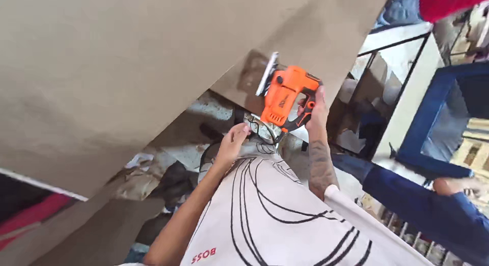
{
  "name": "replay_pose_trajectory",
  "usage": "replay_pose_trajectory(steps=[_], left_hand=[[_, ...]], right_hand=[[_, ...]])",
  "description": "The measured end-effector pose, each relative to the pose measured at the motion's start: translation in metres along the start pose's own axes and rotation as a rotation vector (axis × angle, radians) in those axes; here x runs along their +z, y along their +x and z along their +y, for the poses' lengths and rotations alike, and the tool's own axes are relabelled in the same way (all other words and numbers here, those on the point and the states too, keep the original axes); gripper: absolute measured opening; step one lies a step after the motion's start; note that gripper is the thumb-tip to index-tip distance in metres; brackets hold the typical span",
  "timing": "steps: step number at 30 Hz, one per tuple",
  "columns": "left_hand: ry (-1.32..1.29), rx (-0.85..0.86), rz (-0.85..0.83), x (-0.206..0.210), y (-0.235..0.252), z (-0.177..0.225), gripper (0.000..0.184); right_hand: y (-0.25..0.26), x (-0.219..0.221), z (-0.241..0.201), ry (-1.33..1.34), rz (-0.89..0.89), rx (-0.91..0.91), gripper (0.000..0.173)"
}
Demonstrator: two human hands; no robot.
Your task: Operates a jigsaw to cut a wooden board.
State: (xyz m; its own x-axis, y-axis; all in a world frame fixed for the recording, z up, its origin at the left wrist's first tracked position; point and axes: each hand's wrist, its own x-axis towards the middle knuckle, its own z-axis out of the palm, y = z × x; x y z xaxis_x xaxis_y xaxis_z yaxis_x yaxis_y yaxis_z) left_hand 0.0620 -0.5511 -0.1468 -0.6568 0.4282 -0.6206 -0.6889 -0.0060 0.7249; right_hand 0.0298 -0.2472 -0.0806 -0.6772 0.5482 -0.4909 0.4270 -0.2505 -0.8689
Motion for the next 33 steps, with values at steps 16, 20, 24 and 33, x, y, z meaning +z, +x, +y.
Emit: replay_pose_trajectory(steps=[16, 20, 24, 33], left_hand=[[-0.51, 0.135, -0.521, 0.052, -0.012, 0.077, 0.051], [-0.419, 0.223, -0.54, 0.047, -0.028, 0.1, 0.047], [-0.372, 0.067, -0.287, 0.043, -0.058, 0.112, 0.041], [-0.319, 0.314, -0.329, 0.02, -0.043, 0.121, 0.056]], right_hand=[[-0.171, 0.058, -0.072, -0.367, -0.025, -0.985, 0.057], [-0.181, 0.064, -0.075, -0.304, 0.097, -1.174, 0.04], [-0.197, 0.063, -0.078, -0.443, 0.083, -1.183, 0.037], [-0.198, 0.069, -0.078, -0.253, 0.267, -1.3, 0.043]])
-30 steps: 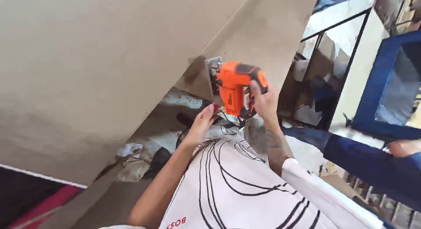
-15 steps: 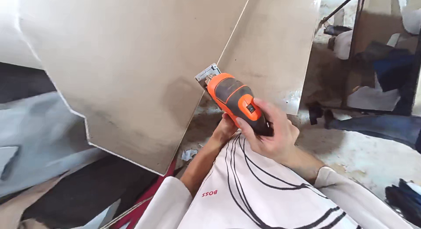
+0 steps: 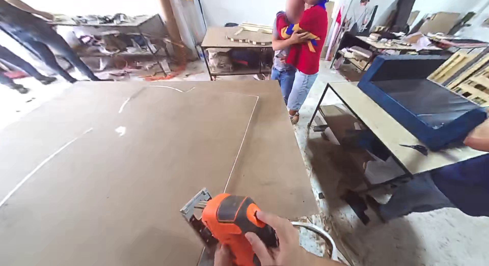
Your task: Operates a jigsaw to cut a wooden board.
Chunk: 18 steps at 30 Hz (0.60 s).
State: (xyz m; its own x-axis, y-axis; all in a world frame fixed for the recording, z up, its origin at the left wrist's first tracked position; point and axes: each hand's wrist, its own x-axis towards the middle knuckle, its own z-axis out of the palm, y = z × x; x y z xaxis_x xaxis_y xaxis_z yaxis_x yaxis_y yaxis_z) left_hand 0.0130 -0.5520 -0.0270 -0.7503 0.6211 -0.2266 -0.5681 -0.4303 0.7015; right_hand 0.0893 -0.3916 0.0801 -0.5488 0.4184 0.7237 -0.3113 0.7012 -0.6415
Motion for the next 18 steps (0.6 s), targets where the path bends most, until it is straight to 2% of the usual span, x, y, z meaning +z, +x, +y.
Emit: replay_pose_trajectory(steps=[3, 6, 10, 13, 18], left_hand=[[0.069, 0.032, -0.024, 0.006, 0.007, 0.008, 0.066], [0.072, -0.029, -0.071, 0.02, 0.005, 0.017, 0.062], [-0.017, -0.046, -0.17, 0.007, 0.001, 0.01, 0.063], [-0.099, -0.009, -0.264, 0.006, 0.008, 0.004, 0.054], [-0.163, -0.076, -0.281, 0.005, 0.001, -0.001, 0.048]], right_hand=[[0.002, -0.003, -0.007, 0.039, 0.026, -0.01, 0.046], [0.0, -0.003, -0.019, 0.063, 0.057, 0.007, 0.044], [-0.007, 0.002, -0.027, 0.068, 0.017, 0.029, 0.058], [-0.007, -0.001, -0.03, -0.078, 0.004, -0.027, 0.044], [-0.015, -0.007, -0.031, -0.082, 0.015, -0.036, 0.038]])
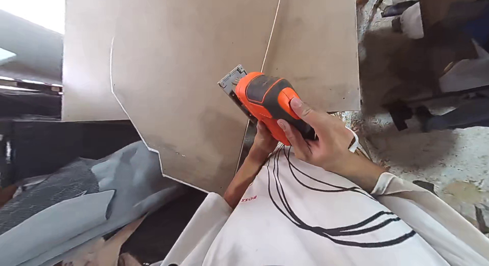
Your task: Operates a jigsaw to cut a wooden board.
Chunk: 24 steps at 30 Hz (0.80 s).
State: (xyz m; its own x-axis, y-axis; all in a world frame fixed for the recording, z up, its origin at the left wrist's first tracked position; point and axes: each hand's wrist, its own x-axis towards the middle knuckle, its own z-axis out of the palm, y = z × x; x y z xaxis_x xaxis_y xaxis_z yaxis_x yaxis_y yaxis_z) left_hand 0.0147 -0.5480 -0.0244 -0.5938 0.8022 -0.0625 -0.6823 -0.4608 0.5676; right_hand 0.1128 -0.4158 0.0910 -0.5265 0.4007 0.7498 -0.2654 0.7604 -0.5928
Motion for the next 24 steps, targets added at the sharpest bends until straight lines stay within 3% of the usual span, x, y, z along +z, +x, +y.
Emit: replay_pose_trajectory(steps=[5, 8, 13, 24], left_hand=[[0.019, -0.033, 0.017, -0.001, -0.009, -0.001, 0.05], [0.032, -0.005, -0.019, -0.002, -0.011, -0.003, 0.047], [0.095, 0.095, -0.059, 0.002, -0.01, -0.005, 0.043], [0.111, 0.111, -0.015, -0.004, -0.017, -0.016, 0.046]], right_hand=[[-0.011, 0.003, 0.0, 0.174, 0.096, 0.078, 0.039], [-0.011, -0.001, -0.004, 0.223, 0.079, 0.072, 0.057], [-0.009, -0.011, -0.008, 0.063, -0.049, 0.002, 0.038], [-0.021, -0.015, -0.004, 0.189, 0.034, -0.023, 0.039]])
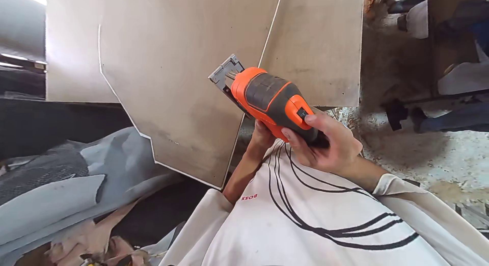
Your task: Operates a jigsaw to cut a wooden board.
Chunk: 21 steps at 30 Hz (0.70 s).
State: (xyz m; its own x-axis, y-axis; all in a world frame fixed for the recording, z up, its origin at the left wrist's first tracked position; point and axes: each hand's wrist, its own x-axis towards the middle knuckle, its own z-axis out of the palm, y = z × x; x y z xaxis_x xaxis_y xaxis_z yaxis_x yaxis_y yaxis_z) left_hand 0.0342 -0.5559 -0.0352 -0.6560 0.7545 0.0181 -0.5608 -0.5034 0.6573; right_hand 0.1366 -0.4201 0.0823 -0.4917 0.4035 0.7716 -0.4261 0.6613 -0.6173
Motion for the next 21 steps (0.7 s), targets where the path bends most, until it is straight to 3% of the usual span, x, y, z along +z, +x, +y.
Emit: replay_pose_trajectory(steps=[16, 21], left_hand=[[-0.05, 0.035, -0.051, 0.0041, 0.0035, -0.0064, 0.044], [-0.008, 0.038, -0.077, 0.0051, 0.0073, -0.0028, 0.043]], right_hand=[[0.0, -0.0101, -0.0033, -0.117, -0.079, -0.004, 0.042], [-0.0035, -0.0067, 0.0004, 0.09, 0.008, 0.05, 0.06]])
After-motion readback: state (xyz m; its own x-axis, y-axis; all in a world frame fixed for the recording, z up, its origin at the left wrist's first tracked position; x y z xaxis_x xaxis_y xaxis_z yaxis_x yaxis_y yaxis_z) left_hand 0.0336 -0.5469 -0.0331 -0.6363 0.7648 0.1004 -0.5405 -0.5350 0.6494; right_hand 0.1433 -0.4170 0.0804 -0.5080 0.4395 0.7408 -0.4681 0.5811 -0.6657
